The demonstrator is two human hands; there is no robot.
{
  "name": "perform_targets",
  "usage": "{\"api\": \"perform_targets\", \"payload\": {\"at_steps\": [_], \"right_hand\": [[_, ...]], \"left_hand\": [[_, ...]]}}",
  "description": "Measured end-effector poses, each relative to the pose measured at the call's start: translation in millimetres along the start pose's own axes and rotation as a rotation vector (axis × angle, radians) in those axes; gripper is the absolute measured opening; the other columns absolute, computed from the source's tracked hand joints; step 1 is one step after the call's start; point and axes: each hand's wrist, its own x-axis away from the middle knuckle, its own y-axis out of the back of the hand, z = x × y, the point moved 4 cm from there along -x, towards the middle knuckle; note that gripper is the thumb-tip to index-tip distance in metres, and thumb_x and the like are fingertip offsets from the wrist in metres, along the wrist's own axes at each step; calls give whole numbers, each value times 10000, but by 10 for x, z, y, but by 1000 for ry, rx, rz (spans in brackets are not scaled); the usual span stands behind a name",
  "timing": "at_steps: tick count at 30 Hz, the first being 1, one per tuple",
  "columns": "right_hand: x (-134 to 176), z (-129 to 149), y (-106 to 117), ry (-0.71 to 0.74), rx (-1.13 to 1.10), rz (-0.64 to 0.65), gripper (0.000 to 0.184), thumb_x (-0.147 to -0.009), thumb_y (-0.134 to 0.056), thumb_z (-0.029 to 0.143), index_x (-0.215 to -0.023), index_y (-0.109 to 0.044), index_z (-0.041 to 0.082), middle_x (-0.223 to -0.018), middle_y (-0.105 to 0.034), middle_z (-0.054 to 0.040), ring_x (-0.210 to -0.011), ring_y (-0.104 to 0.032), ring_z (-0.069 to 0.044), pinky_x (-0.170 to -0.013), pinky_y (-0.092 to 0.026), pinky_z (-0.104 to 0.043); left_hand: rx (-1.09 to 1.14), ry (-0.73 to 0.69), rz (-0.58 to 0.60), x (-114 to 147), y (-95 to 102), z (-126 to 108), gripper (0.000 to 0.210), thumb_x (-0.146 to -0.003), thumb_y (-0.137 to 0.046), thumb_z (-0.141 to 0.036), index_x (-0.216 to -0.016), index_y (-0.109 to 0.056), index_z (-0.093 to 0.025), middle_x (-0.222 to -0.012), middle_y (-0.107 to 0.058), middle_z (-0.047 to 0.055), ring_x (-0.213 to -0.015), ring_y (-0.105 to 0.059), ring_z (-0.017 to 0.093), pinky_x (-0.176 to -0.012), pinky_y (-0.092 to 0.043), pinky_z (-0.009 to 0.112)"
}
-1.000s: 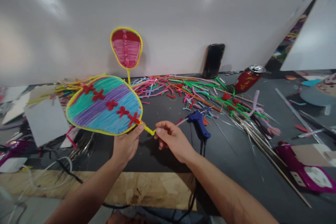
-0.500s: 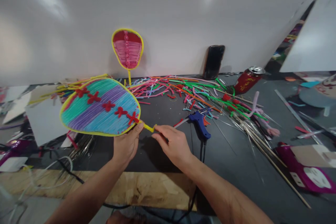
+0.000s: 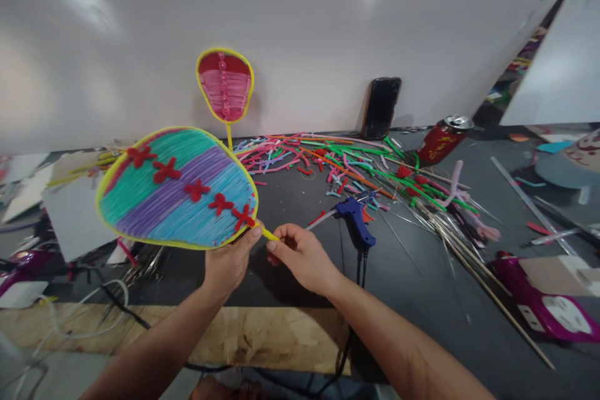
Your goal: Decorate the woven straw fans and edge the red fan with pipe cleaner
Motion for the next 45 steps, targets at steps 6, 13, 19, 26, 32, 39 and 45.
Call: {"api": "perform_targets", "payload": {"at_steps": [6, 13, 19, 26, 32, 39, 45], "right_hand": [[3, -2, 0, 70, 139, 99, 312, -812, -576, 484, -786, -486, 186, -677, -535, 36, -584, -526, -83, -589, -454, -226], [25, 141, 131, 414, 773, -194, 296, -735, -658, 217, -995, -518, 210, -898, -614, -37, -732, -597, -150, -722, -488, -305], [38, 148, 68, 452, 820, -202, 191, -752, -648, 241, -924, -573, 201, -840, -631, -29, -726, -595, -155, -692, -472, -281], [10, -6, -20, 28, 59, 53, 315, -746, -654, 468, -764, -535, 177, -643, -566, 25, -523, -512, -85, -532, -426, -225], [18, 28, -1, 161, 290, 42, 226, -745, -663, 371, -794, -529, 196, -674, -565, 29, -580, -526, -101, -565, -435, -229], [72, 183, 43, 674, 1032, -90, 122, -883, -510, 273, -823, -584, 197, -723, -629, -38, -666, -575, -145, -637, -450, -243], [104, 222, 20, 741, 1117, -87, 145, -898, -476, 282, -865, -582, 190, -740, -633, -59, -684, -584, -158, -646, -451, -251]], "left_hand": [[46, 36, 12, 1, -6, 15, 178, -625, -775, -223, -780, -704, -172, -829, -712, 32, -803, -646, 172, -855, -498, 330], [321, 133, -46, -76, -45, -39, 262, -568, -807, -180, -790, -667, -187, -777, -677, -22, -745, -624, 121, -743, -517, 264], [421, 289, 10, -48, -117, -1, 200, -571, -809, -180, -693, -653, -151, -680, -646, -21, -647, -602, 89, -623, -516, 213], [412, 243, 35, -51, -108, -18, 223, -566, -815, -169, -726, -659, -163, -723, -664, -12, -703, -610, 104, -667, -519, 227], [410, 268, 32, -44, -108, -12, 214, -573, -812, -179, -718, -655, -165, -718, -659, -19, -688, -608, 97, -646, -519, 223], [421, 314, 37, -10, -145, -19, 245, -554, -819, -173, -728, -648, -161, -710, -659, -25, -671, -608, 93, -636, -515, 218], [428, 278, 49, -18, -136, -14, 254, -559, -818, -171, -753, -654, -171, -739, -667, -23, -700, -612, 94, -660, -514, 212]]}}
